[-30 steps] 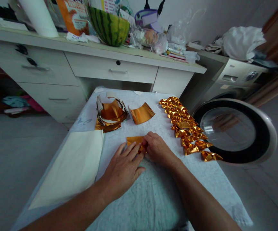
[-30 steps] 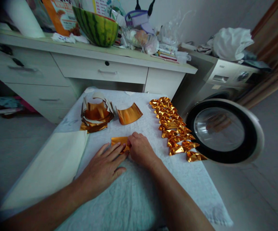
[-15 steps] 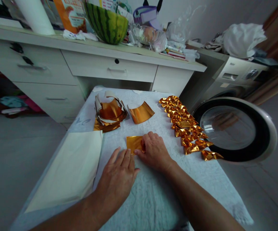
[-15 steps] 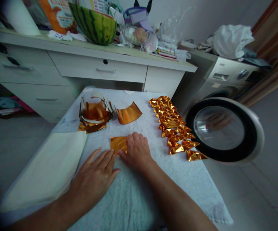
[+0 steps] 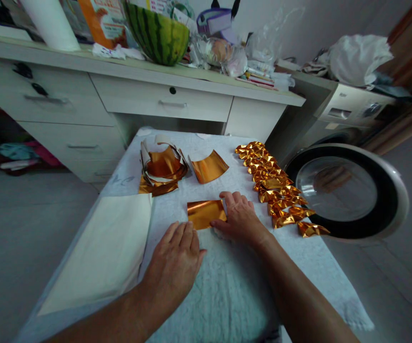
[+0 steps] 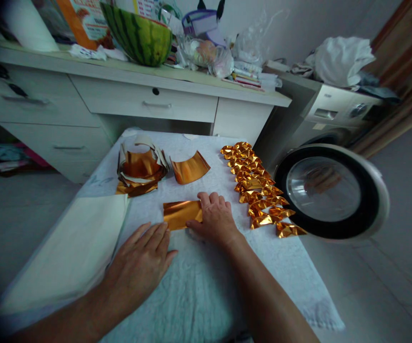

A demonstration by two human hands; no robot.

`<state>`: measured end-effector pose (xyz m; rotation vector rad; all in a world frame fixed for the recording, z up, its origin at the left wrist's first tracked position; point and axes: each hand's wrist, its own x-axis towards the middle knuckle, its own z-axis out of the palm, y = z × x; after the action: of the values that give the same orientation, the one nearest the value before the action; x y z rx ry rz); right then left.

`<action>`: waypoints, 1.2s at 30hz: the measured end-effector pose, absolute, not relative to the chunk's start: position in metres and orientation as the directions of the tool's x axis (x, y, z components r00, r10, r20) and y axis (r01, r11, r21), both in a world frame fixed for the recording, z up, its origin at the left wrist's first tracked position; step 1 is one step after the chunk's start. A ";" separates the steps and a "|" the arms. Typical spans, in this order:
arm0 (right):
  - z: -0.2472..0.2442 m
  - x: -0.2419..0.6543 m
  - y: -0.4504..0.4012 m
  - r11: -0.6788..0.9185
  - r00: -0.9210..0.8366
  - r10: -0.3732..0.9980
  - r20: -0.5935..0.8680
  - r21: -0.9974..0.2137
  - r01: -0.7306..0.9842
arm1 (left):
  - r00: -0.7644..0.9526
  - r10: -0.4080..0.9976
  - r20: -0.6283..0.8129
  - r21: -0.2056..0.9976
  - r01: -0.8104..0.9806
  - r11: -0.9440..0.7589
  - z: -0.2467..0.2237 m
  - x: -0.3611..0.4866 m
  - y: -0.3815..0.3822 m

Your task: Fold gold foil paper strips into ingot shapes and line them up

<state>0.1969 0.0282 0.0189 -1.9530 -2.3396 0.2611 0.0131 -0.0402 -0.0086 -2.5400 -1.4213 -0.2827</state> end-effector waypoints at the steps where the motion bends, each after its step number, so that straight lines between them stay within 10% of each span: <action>1: 0.019 0.202 0.030 0.158 -0.173 0.983 -0.069 -0.181 0.971 | 0.515 0.814 0.268 -0.105 0.856 -0.507 -0.008 0.013 -0.040; 11: 0.023 0.230 0.041 0.184 -0.233 0.961 -0.149 -0.282 0.942 | 0.531 0.807 0.258 -0.120 0.847 -0.518 -0.007 0.012 -0.038; 22: 0.028 0.229 0.039 0.477 -0.493 0.864 0.107 -0.487 0.731 | 0.488 0.837 0.246 0.110 0.844 -0.525 0.007 0.007 -0.022; 36: 0.021 0.216 0.042 0.551 -0.608 0.792 0.053 -0.491 0.675 | 0.469 0.849 0.244 0.444 0.724 -0.528 -0.007 0.003 0.000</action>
<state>0.2163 0.0418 0.0213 -1.2207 -2.5209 0.6268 0.0028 0.0004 -0.0074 -2.9231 -1.6088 -0.7676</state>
